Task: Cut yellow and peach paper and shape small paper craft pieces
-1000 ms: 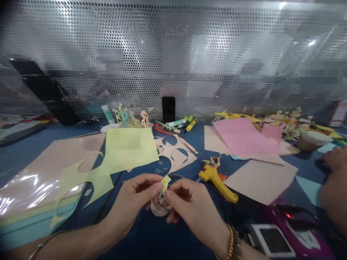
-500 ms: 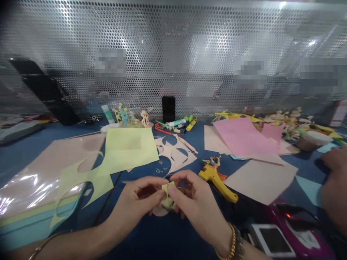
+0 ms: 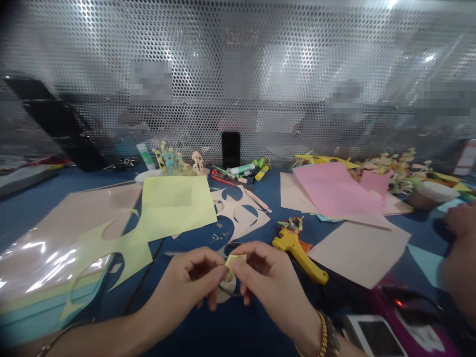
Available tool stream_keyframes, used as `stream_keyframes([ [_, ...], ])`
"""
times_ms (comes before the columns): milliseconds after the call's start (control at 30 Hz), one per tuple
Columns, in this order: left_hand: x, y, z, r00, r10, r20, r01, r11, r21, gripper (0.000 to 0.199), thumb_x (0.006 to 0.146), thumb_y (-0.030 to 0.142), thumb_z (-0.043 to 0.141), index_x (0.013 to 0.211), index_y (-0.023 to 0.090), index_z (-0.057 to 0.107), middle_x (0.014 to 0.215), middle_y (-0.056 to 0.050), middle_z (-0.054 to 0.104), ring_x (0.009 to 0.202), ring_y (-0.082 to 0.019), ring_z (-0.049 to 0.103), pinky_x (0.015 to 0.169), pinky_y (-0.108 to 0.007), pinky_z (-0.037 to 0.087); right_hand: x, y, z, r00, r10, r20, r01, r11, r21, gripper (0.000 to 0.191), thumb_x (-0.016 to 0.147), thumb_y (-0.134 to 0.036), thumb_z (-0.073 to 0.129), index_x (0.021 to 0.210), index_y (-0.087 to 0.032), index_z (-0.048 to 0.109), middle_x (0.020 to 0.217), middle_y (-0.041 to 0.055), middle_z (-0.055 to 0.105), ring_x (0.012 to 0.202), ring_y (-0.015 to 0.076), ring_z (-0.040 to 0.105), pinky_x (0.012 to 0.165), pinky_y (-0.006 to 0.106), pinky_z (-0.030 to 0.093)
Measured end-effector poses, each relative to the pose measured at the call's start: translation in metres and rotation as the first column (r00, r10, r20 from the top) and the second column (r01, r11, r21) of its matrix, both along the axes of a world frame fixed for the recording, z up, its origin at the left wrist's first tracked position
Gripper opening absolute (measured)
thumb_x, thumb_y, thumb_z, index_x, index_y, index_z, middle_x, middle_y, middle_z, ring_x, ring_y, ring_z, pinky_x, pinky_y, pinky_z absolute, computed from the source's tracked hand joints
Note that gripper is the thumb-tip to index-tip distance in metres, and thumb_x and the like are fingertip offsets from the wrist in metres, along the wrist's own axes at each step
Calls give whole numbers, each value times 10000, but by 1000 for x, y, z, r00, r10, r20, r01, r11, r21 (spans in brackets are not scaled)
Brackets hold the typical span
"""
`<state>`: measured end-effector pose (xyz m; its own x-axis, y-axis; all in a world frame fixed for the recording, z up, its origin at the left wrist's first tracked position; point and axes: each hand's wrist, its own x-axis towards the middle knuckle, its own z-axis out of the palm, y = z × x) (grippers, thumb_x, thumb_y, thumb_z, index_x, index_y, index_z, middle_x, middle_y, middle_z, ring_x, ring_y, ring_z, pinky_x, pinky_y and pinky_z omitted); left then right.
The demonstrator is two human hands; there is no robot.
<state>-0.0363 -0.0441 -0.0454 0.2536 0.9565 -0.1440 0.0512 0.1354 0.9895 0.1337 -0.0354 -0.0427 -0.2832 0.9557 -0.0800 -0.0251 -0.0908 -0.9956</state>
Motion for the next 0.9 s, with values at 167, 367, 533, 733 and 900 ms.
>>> stream_keyframes([
  [167, -1, -2, -1, 1000, 3, -21, -3, 1000, -7, 160, 799, 312, 627, 753, 158, 625, 564, 29, 605, 513, -84, 563, 473, -166, 440, 0, -1, -1, 998, 19, 59, -19, 1000, -1, 290, 797, -451, 661, 823, -163, 631, 485, -56, 566, 407, 59, 524, 433, 163, 475],
  [367, -2, -3, -3, 1000, 21, 10, -20, 1000, -17, 161, 790, 311, 646, 748, 159, 617, 606, 24, 620, 555, -94, 589, 522, -186, 478, -3, -1, -1, 992, 25, 124, -29, 999, 33, 295, 800, -450, 652, 798, -155, 644, 498, -42, 572, 427, 60, 530, 436, 152, 470],
  [533, -1, -2, -2, 1000, 18, 6, -18, 1000, 5, 173, 805, 326, 631, 764, 159, 608, 577, 38, 596, 509, -77, 564, 479, -166, 451, -2, -1, 0, 996, -10, 87, 7, 999, 34, 296, 796, -444, 659, 895, -168, 621, 511, -51, 578, 433, 75, 542, 427, 166, 483],
  [733, 1, 1, 0, 999, 41, 18, -41, 999, -18, 169, 812, 311, 614, 748, 157, 586, 514, 41, 584, 446, -74, 538, 442, -164, 433, 0, 0, 0, 997, -47, 53, 46, 999, 17, 306, 809, -473, 636, 778, -169, 612, 517, -34, 597, 441, 75, 539, 428, 170, 483],
  [900, 0, 0, -1, 999, 31, 43, -30, 999, -16, 157, 805, 292, 630, 735, 157, 592, 541, 37, 596, 482, -73, 547, 479, -168, 448, -1, 2, -2, 998, -56, -17, 55, 998, -41, 283, 776, -437, 688, 750, -158, 645, 486, -35, 589, 441, 77, 548, 425, 166, 475],
])
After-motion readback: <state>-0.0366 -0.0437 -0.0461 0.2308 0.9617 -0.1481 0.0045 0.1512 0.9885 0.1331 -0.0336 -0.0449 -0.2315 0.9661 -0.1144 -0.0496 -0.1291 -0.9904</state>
